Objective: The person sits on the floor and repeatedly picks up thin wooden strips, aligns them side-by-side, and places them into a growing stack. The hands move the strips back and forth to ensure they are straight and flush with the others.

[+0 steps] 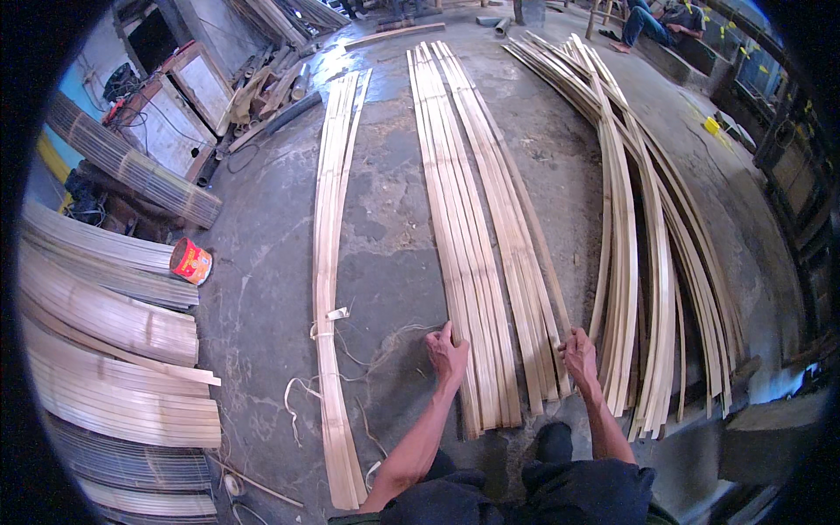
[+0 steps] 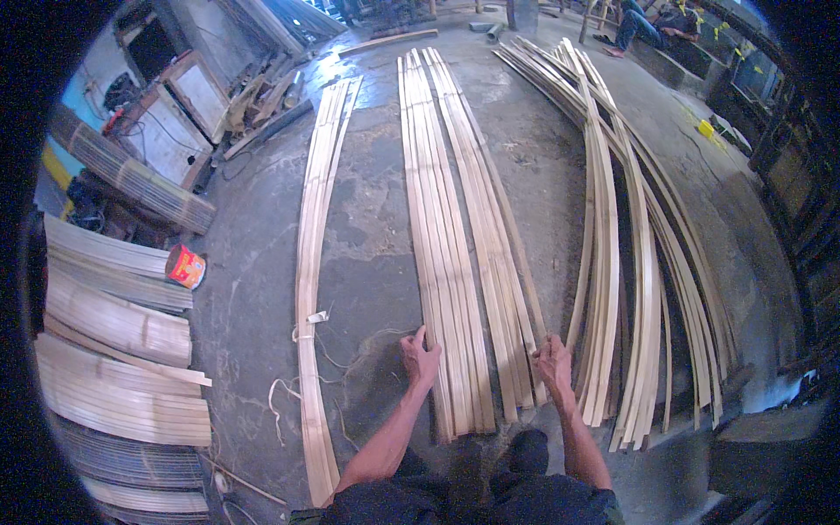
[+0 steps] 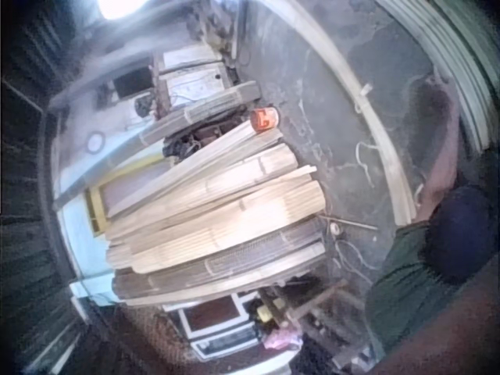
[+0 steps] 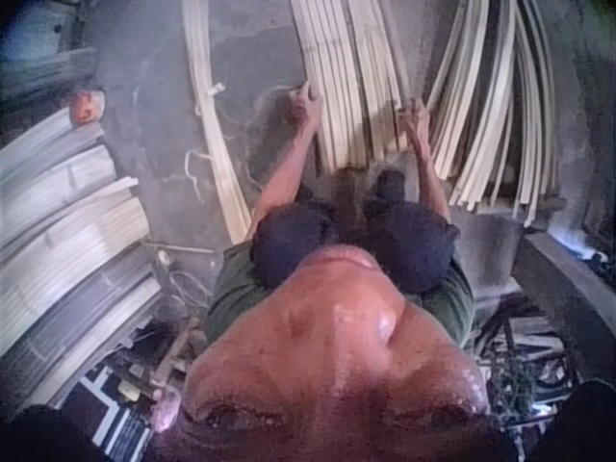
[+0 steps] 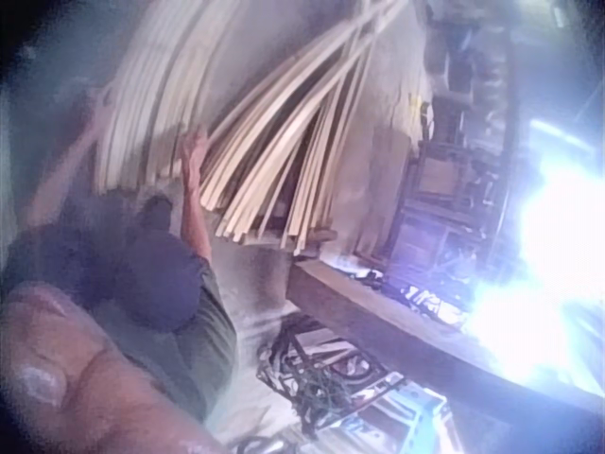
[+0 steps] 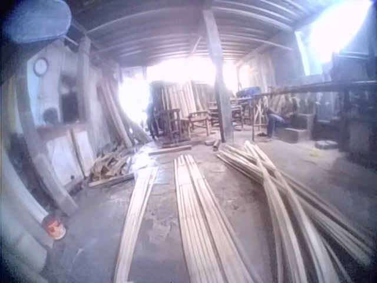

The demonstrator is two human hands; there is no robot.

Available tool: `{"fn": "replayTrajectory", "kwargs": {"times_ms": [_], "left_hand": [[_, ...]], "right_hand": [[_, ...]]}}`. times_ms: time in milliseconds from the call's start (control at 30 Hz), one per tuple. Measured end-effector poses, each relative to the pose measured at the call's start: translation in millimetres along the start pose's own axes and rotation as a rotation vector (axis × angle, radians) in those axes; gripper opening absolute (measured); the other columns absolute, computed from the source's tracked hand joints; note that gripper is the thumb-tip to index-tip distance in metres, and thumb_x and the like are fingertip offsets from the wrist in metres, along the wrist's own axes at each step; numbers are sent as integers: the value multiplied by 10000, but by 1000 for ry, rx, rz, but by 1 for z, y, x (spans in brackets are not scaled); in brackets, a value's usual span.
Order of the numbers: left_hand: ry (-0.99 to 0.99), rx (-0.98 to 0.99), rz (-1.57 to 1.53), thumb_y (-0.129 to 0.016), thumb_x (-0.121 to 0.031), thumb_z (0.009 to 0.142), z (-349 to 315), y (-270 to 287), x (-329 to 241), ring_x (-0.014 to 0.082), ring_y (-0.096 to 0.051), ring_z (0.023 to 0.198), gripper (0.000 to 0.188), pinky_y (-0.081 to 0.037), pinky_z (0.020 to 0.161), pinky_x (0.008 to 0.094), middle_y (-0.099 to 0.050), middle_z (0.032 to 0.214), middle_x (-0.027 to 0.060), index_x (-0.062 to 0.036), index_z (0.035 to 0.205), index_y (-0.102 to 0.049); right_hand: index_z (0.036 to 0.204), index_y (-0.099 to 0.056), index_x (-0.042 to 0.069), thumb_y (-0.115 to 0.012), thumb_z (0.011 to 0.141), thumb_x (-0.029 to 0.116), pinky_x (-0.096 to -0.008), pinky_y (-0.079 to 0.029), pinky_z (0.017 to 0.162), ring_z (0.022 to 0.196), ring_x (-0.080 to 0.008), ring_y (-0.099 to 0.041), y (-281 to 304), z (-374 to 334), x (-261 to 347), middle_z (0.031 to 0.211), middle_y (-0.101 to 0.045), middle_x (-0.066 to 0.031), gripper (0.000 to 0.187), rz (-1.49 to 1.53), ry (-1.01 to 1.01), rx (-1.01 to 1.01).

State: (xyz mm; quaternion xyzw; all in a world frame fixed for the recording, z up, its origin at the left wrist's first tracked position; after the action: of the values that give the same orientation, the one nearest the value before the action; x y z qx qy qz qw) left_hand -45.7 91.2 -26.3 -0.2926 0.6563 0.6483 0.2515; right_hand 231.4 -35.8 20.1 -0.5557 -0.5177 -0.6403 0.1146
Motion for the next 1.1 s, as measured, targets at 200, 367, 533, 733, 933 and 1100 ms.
{"fn": "replayTrajectory", "kwargs": {"times_ms": [200,367,533,733,933,1100], "left_hand": [[-59,26,46,-688,-216,701,0,-8,-5,355,-488,1070,615,-408,956,451,-496,1110,199,-122,1297,-569],[-118,21,31,-705,-253,742,-2,-9,-11,370,-485,1073,676,-401,964,459,-490,1128,217,-33,1345,-494],[-240,-16,127,-673,-263,824,-16,6,-31,392,-450,1213,677,-370,1029,457,-455,1299,244,-7,1399,-424],[-634,194,198,-588,-267,904,-38,-17,-69,357,-329,1399,661,-232,1157,495,-318,1519,210,-47,1479,-347],[-745,359,395,-581,-336,906,-47,-33,-69,337,-223,1454,691,-154,1170,555,-270,1569,127,-53,1487,-336],[-765,289,371,-560,-352,917,-47,-38,-65,323,-213,1462,691,-149,1183,515,-253,1572,159,-10,1474,-336]], "right_hand": [[1278,-589,24,-505,978,161,-314,-491,643,649,-187,-582,5,2,-4,737,-603,-119,341,-102,106,-89],[1359,-549,65,-541,972,147,-294,-450,625,654,-129,-495,-4,7,-36,718,-565,-121,395,-19,247,-170],[1359,-548,62,-540,987,157,-257,-455,660,707,-95,-504,1,-21,21,791,-635,-59,384,-7,136,-150],[1358,-549,92,-533,986,162,-275,-498,761,941,-97,-636,-18,-42,32,1085,-694,-210,379,33,3,-24],[1392,-491,21,-525,1007,160,-256,-454,875,1005,-140,-594,-58,-49,21,1115,-675,-135,411,187,70,61],[1412,-465,44,-527,996,156,-295,-466,898,1104,-202,-623,-69,-53,14,1204,-621,-274,435,134,82,113]]}}
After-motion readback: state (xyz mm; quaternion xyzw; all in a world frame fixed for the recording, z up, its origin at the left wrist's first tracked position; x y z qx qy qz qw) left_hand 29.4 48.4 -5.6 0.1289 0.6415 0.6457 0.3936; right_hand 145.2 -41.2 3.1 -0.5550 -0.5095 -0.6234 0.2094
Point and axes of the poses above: each hand's wrist, its own z-axis towards the middle knuckle, its own y-axis out of the back of the hand, x = y × z, the point moved 2 cm from there along z, towards the middle knuckle
